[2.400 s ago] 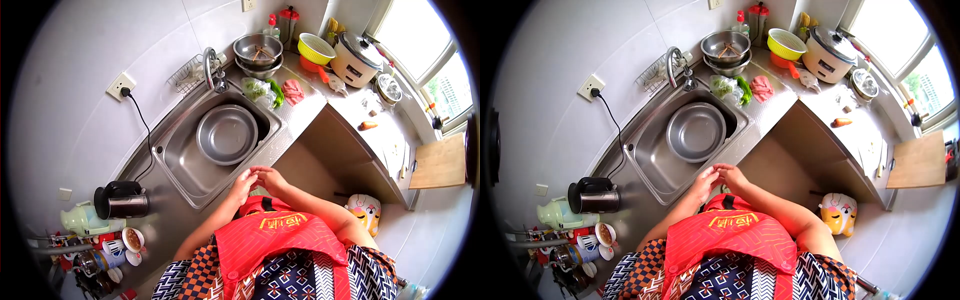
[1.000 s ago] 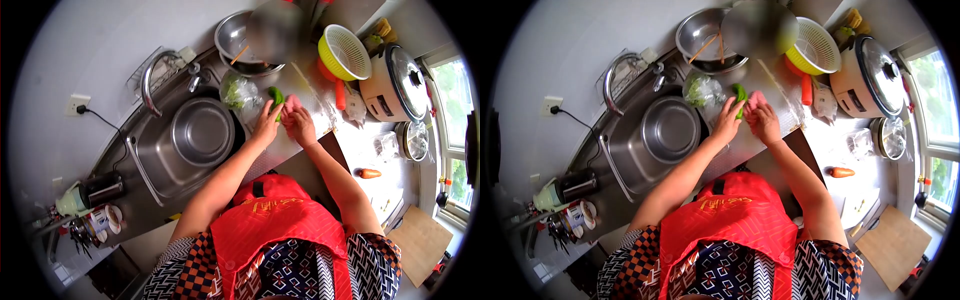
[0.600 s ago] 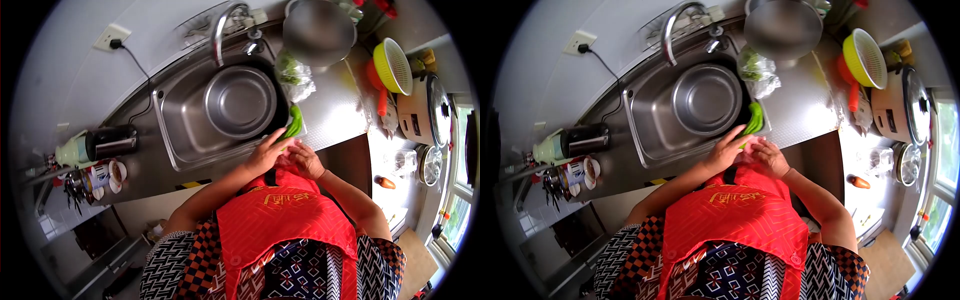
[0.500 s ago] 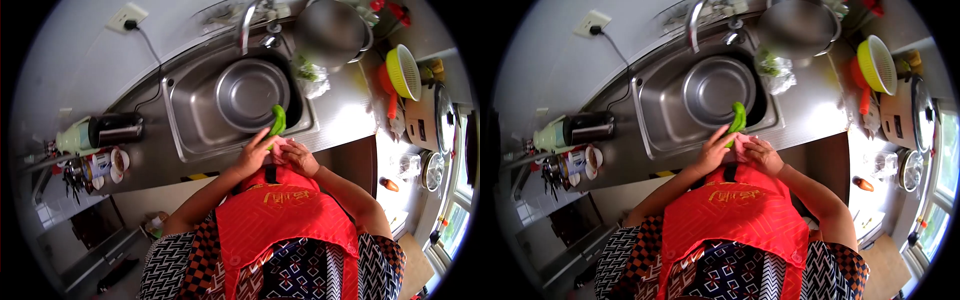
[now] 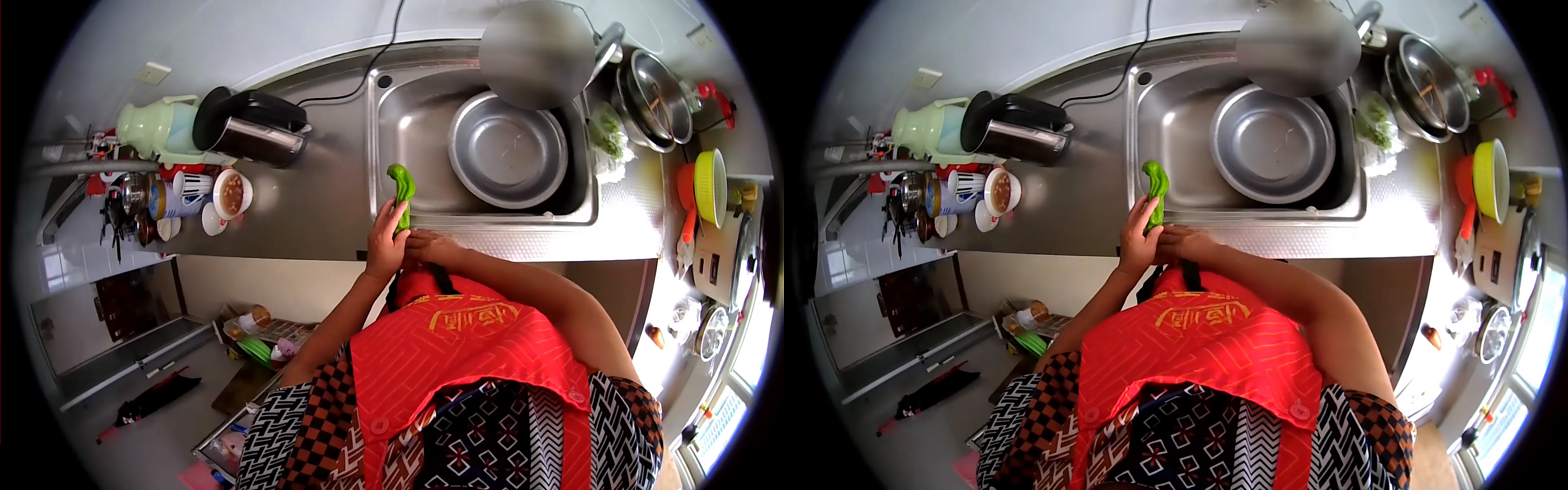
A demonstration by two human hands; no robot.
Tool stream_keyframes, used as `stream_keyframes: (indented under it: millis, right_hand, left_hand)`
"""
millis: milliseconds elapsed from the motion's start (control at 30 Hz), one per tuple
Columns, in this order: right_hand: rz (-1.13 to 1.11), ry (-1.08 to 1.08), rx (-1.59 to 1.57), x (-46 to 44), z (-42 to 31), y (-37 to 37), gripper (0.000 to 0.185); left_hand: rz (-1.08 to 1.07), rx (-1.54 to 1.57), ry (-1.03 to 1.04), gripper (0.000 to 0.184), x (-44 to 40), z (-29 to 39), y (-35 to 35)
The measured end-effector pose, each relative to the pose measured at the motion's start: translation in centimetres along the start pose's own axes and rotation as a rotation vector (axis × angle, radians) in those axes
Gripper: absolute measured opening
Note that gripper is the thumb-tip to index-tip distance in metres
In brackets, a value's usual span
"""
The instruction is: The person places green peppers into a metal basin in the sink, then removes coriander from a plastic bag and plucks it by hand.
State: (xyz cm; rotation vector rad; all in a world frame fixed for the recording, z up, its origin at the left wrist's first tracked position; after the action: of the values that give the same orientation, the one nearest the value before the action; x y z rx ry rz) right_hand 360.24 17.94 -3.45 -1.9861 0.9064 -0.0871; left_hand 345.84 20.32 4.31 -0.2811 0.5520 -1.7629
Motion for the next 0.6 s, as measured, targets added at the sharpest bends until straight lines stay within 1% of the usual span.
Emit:
stream_keyframes:
  millis: [133, 233, 267, 300, 333, 367, 400, 500, 533, 600]
  right_hand:
    - [-0.018, -0.039, 0.129, -4.2, -0.6, 3.3, 0.025]
    - [0.005, -0.136, 0.232, -7.3, -0.9, 4.5, 0.024]
    - [-0.040, -0.114, 0.299, -8.2, -1.0, 4.6, 0.025]
    - [-0.071, -0.099, 0.277, -9.1, -1.2, 3.7, 0.025]
    - [-0.101, -0.082, 0.253, -10.0, -1.6, 2.5, 0.025]
    - [-0.128, -0.069, 0.229, -10.8, -1.7, 1.7, 0.024]
    - [-0.014, -0.069, 0.196, -11.2, -1.6, 1.5, 0.023]
    - [0.049, 0.064, 0.158, -11.0, -1.6, 0.5, 0.022]
    - [0.091, 0.061, 0.154, -10.9, -2.0, -0.9, 0.021]
    - [0.105, 0.221, -0.039, -10.0, -1.9, -1.8, 0.021]
  left_hand:
    - [0.091, -0.016, -0.034, 0.053, 1.0, -0.9, -2.8]
    - [0.190, -0.028, -0.048, 0.051, 1.3, -1.8, -4.8]
    - [0.219, -0.019, -0.066, 0.051, 1.4, -2.1, -5.3]
    - [0.245, -0.006, -0.084, 0.050, 1.5, -2.4, -5.7]
    - [0.261, -0.031, -0.044, 0.050, 1.5, -2.5, -6.3]
    - [0.290, -0.053, -0.053, 0.051, 1.8, -2.4, -6.6]
    - [0.298, -0.061, -0.067, 0.050, 2.0, -2.1, -6.9]
    - [0.293, -0.042, -0.093, 0.049, 3.0, -2.3, -7.0]
    - [0.291, -0.025, -0.101, 0.048, 3.1, -2.5, -6.7]
    - [0.272, -0.078, -0.066, 0.048, 2.9, -2.5, -5.8]
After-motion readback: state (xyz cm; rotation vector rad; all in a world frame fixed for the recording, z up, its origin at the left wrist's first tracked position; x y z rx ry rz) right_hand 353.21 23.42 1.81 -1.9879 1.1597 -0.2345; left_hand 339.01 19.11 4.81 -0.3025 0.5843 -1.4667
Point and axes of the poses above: each hand's wrist, its own x-axis away from the middle knuckle, its own y-axis out of the palm, z = x × y, the point moved 1 cm from there along -x, towards the middle knuckle, and after that the axes turned 9 degrees about x, right-handed, at the moved point
